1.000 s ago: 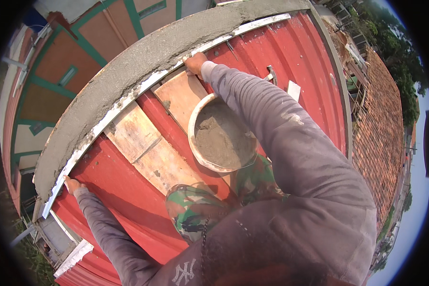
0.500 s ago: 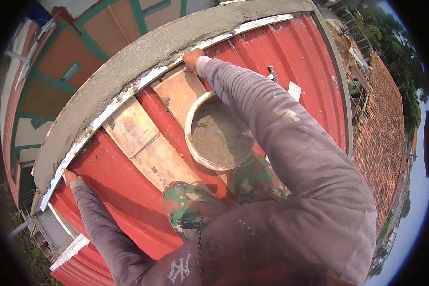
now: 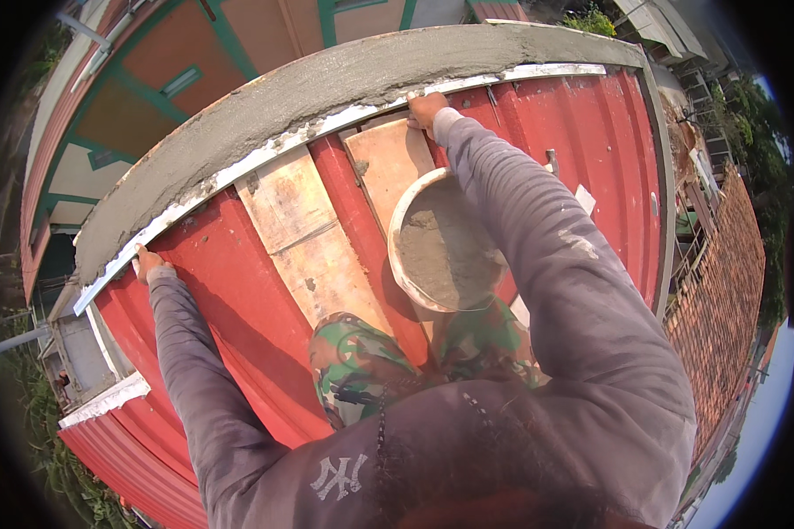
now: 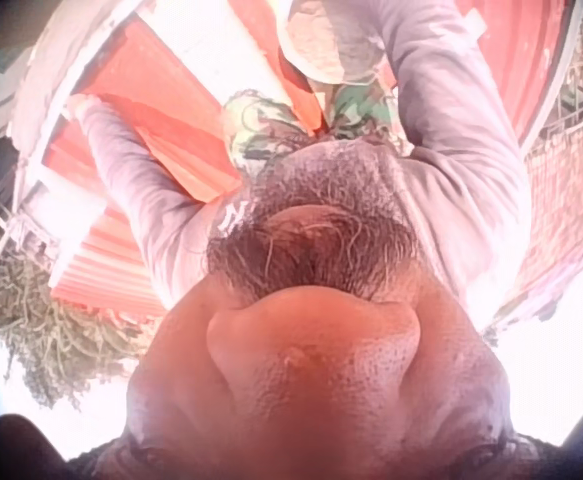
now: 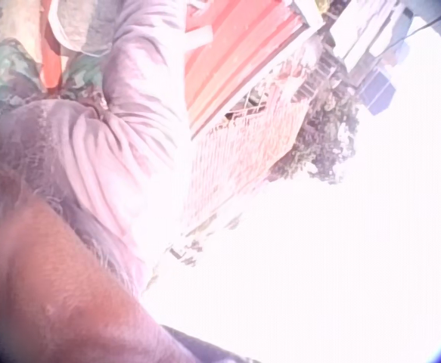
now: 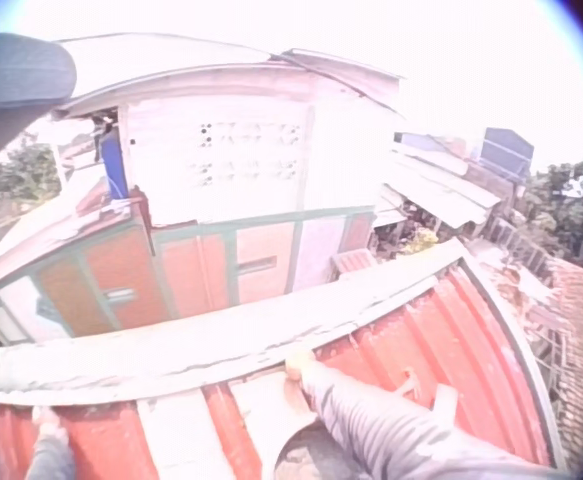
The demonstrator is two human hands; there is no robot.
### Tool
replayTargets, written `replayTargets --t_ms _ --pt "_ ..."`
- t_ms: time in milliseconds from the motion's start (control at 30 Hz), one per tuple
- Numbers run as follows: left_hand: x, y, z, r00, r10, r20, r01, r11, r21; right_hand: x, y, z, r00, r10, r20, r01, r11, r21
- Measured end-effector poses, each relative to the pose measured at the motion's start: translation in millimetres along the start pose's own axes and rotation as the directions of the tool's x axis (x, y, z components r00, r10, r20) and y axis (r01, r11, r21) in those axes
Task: The person applies wet mortar to the concrete edge of a red corrugated metal roof using a trowel and smooths the surface with a white flat finishing tool.
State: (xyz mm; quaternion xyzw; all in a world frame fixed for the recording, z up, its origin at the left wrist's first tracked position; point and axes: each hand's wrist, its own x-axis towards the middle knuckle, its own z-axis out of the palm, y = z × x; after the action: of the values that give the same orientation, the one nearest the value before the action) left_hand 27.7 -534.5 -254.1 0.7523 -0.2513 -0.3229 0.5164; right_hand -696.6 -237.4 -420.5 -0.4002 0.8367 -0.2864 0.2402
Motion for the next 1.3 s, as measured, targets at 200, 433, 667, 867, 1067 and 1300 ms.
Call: replayTargets --t_ms 200,433,667,867,1067,1300 --pt "-66.7 5.2 35.1 0.994 -0.036 0.105 0.049 0.992 -0.118 -17.7 21.7 -66.6 0.984 0.106 -0.142 -0.093 0.991 0.092" --pt "-21.3 -34.7 -5.0 0.878 0.437 0.197 -0.396 0.893 -0.215 -106.0 -171.3 -65.2 0.865 0.502 0.019 -0.372 0.615 0.695" --pt "-212.7 -49.6 42.3 0.759 0.466 0.456 -0.643 0.647 0.409 -112.7 -154.9 -84.1 0.848 0.528 0.051 -0.412 0.595 0.69" --pt "-312.4 -52.8 76.4 0.78 0.448 0.437 -0.617 0.664 0.423 -107.4 -149.3 -79.3 0.847 0.532 0.026 -0.393 0.591 0.704" --pt "-319.5 -61.9 91.3 0.837 0.438 0.329 -0.543 0.743 0.392 -107.5 -165.2 -79.8 0.86 0.507 0.061 -0.381 0.557 0.738" --pt "-320.7 -58.7 99.7 0.823 0.455 0.34 -0.564 0.726 0.393 -108.6 -155.5 -88.2 0.869 0.488 0.082 -0.424 0.648 0.633"
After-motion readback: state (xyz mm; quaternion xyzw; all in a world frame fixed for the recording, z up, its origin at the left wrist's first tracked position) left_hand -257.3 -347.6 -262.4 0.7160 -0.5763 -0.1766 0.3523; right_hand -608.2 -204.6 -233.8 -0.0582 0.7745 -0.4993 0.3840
